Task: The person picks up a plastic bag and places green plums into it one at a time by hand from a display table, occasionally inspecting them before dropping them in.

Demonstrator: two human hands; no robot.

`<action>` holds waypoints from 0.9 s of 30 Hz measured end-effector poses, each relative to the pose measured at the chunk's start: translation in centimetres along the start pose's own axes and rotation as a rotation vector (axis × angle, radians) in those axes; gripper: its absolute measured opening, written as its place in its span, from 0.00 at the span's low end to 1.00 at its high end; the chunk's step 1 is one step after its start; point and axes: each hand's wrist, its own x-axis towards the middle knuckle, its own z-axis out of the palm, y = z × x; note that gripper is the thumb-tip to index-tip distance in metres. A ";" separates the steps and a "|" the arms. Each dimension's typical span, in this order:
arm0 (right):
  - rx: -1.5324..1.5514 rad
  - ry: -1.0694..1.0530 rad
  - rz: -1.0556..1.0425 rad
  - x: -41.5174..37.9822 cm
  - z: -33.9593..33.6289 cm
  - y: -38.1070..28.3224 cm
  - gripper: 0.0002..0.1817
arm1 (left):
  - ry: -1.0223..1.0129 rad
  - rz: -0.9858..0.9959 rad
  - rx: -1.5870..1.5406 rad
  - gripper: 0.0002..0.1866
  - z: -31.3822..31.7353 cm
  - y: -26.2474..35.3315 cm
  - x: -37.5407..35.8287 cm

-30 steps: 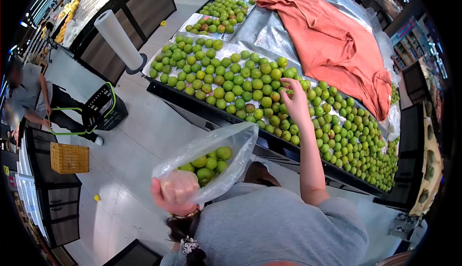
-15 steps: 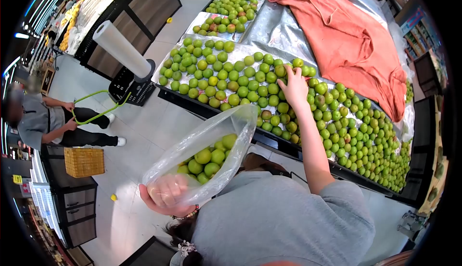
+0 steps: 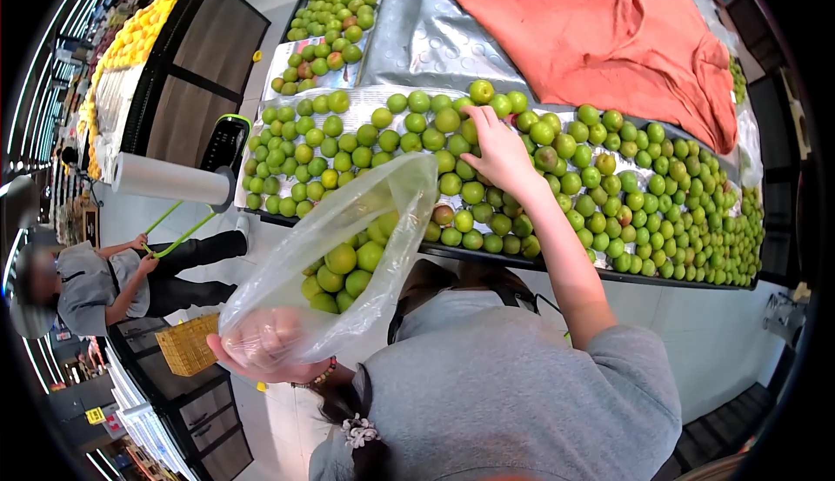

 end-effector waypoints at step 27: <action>-0.038 0.489 0.474 0.2 2.4 -2.9 0.17 | -0.229 -0.335 -0.326 0.25 -6.0 -0.9 13.1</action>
